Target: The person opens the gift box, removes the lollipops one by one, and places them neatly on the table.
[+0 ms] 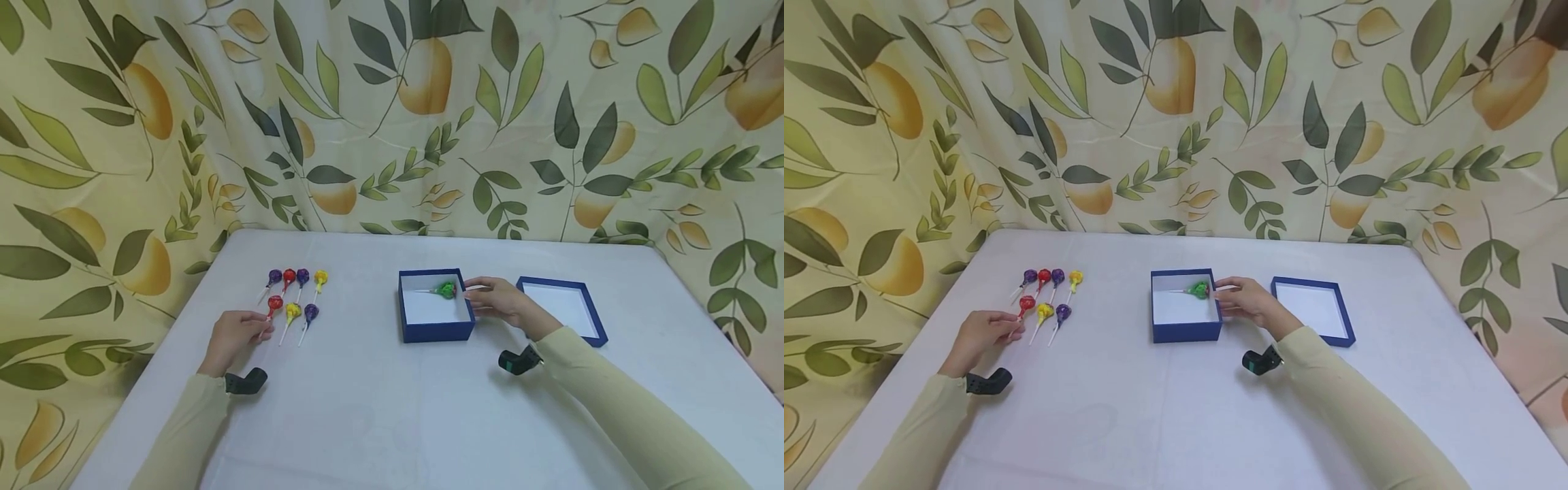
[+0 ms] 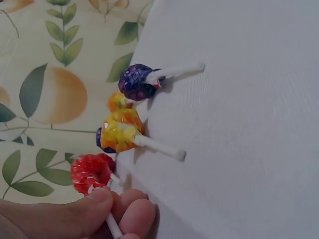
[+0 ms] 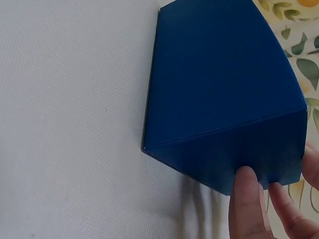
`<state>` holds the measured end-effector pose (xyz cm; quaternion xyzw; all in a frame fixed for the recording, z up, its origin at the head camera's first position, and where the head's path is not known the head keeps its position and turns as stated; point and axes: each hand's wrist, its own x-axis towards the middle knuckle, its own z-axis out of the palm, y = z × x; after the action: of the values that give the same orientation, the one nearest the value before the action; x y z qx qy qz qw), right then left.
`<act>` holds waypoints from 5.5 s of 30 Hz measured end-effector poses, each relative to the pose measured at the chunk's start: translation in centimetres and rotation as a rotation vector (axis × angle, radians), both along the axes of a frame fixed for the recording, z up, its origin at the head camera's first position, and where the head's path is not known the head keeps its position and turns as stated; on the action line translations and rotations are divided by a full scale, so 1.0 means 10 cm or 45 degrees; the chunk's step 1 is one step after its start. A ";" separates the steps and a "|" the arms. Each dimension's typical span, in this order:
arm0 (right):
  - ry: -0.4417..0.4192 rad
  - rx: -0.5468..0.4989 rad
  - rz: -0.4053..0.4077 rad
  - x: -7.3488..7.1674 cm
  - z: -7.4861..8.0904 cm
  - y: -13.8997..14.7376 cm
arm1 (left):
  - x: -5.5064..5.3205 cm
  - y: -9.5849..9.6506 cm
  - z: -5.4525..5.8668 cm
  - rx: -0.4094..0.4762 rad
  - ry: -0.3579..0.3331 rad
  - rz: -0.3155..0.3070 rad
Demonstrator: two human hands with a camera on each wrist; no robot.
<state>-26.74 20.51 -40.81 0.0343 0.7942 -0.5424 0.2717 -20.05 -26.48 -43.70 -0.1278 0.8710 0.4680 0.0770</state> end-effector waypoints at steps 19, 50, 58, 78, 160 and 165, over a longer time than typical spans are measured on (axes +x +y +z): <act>0.009 0.001 0.020 -0.01 0.00 0.02 | -0.08 -0.02 0.17 -0.155 -0.185 -0.125; 0.007 0.023 0.041 -0.05 0.03 0.01 | -0.07 -0.05 0.23 -0.338 -0.192 -0.089; -0.005 0.027 0.029 -0.04 0.01 -0.01 | -0.07 -0.02 0.27 -0.299 -0.133 -0.046; 0.001 0.012 0.043 -0.03 0.02 0.00 | -0.20 0.58 0.44 -0.275 0.477 -0.415; -0.022 -0.020 0.028 -0.02 0.03 0.02 | -1.29 2.71 0.40 -0.519 -0.048 -1.411; -0.016 -0.021 0.030 -0.02 0.02 0.02 | -1.44 2.77 0.24 -0.396 -0.222 -1.347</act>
<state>-26.94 20.71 -40.57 0.0262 0.7883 -0.5457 0.2832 -34.43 1.21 -41.33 0.2788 0.8655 0.2193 0.3536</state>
